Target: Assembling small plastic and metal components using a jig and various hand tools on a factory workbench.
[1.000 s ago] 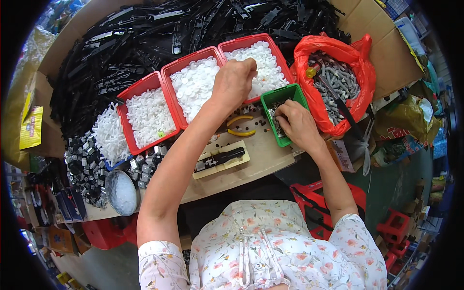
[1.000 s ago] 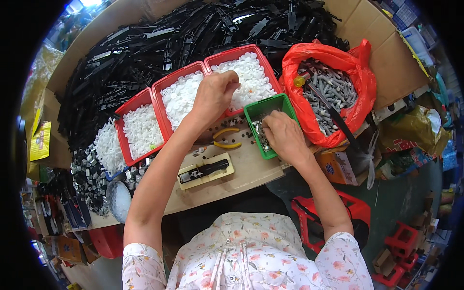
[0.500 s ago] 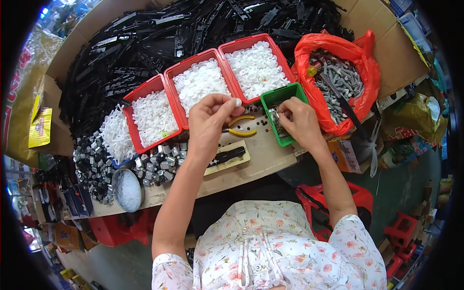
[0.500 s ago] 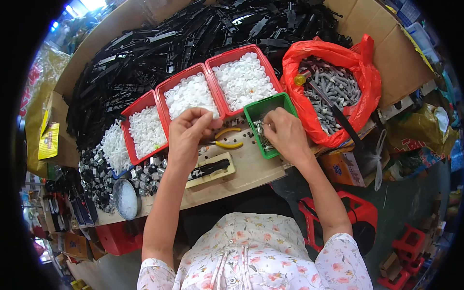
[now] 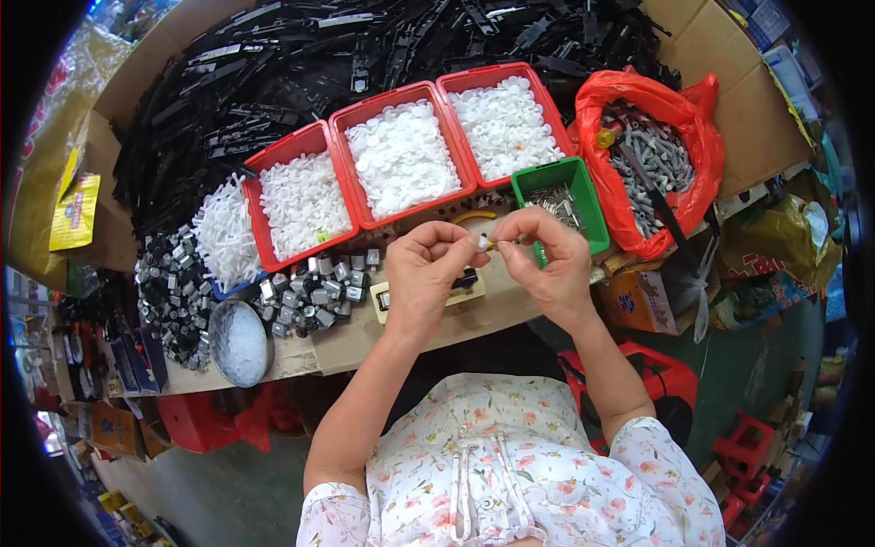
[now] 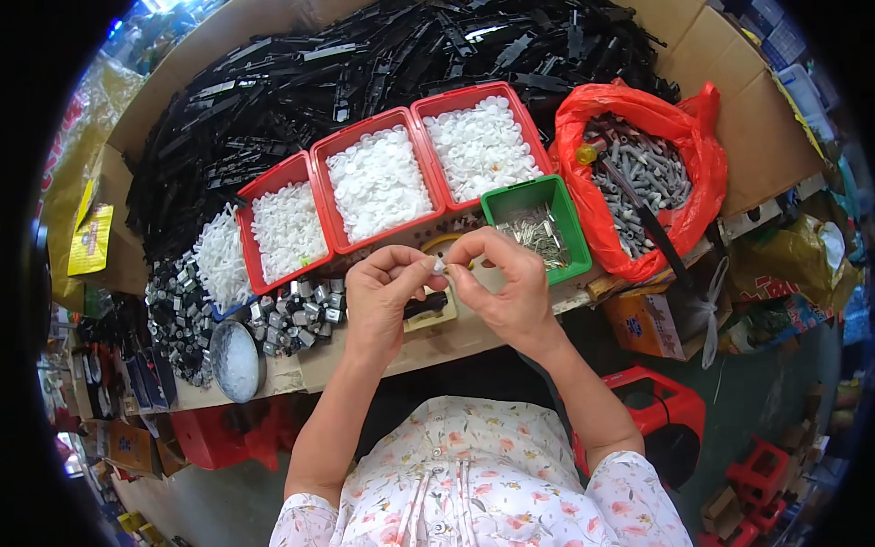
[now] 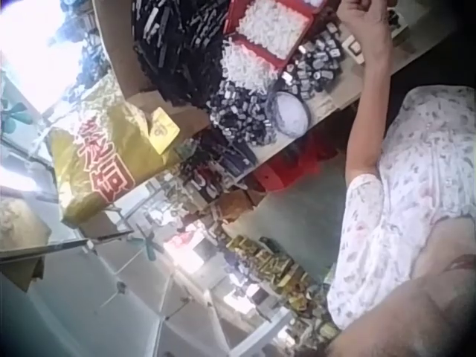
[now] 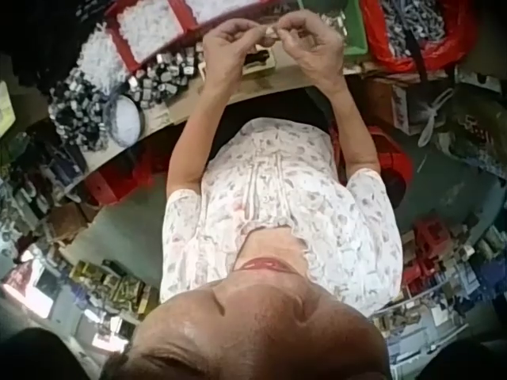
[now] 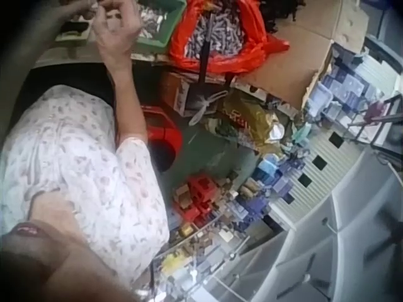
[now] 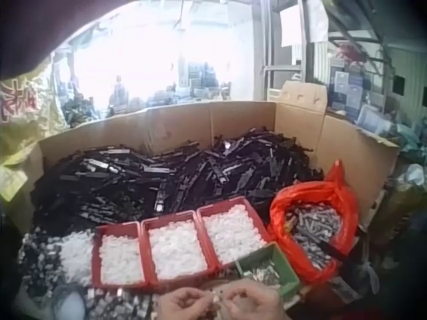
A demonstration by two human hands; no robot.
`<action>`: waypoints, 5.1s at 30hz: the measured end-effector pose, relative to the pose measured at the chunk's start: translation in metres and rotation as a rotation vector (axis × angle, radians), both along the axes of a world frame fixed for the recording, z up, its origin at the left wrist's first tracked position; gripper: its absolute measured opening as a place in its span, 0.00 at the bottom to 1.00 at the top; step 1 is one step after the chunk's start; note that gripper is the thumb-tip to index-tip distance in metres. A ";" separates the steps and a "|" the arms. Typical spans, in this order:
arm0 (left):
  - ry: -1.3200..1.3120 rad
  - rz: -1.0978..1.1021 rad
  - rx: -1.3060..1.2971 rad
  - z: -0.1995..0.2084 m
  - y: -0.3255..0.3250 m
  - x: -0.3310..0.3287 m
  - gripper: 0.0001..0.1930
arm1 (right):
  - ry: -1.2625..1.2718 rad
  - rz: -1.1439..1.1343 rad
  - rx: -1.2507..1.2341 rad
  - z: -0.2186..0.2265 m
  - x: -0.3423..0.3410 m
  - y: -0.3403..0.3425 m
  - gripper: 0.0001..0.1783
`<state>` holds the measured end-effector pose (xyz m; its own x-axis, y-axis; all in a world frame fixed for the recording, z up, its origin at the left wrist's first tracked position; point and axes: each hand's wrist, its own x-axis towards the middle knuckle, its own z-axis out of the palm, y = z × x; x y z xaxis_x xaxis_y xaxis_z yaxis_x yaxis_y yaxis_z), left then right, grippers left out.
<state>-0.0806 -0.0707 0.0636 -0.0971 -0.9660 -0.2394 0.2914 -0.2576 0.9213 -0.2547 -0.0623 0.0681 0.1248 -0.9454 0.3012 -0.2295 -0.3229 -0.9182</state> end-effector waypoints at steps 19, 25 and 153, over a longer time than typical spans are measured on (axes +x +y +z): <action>0.113 -0.097 0.052 -0.005 0.013 0.027 0.09 | -0.322 0.145 0.294 -0.015 0.016 -0.010 0.02; 0.262 -0.119 0.067 -0.015 0.021 0.031 0.11 | -0.503 0.303 0.458 -0.023 0.022 -0.015 0.04; -1.595 0.626 -0.647 0.025 -0.006 0.277 0.13 | 0.989 -0.380 -0.157 0.036 -0.263 -0.122 0.13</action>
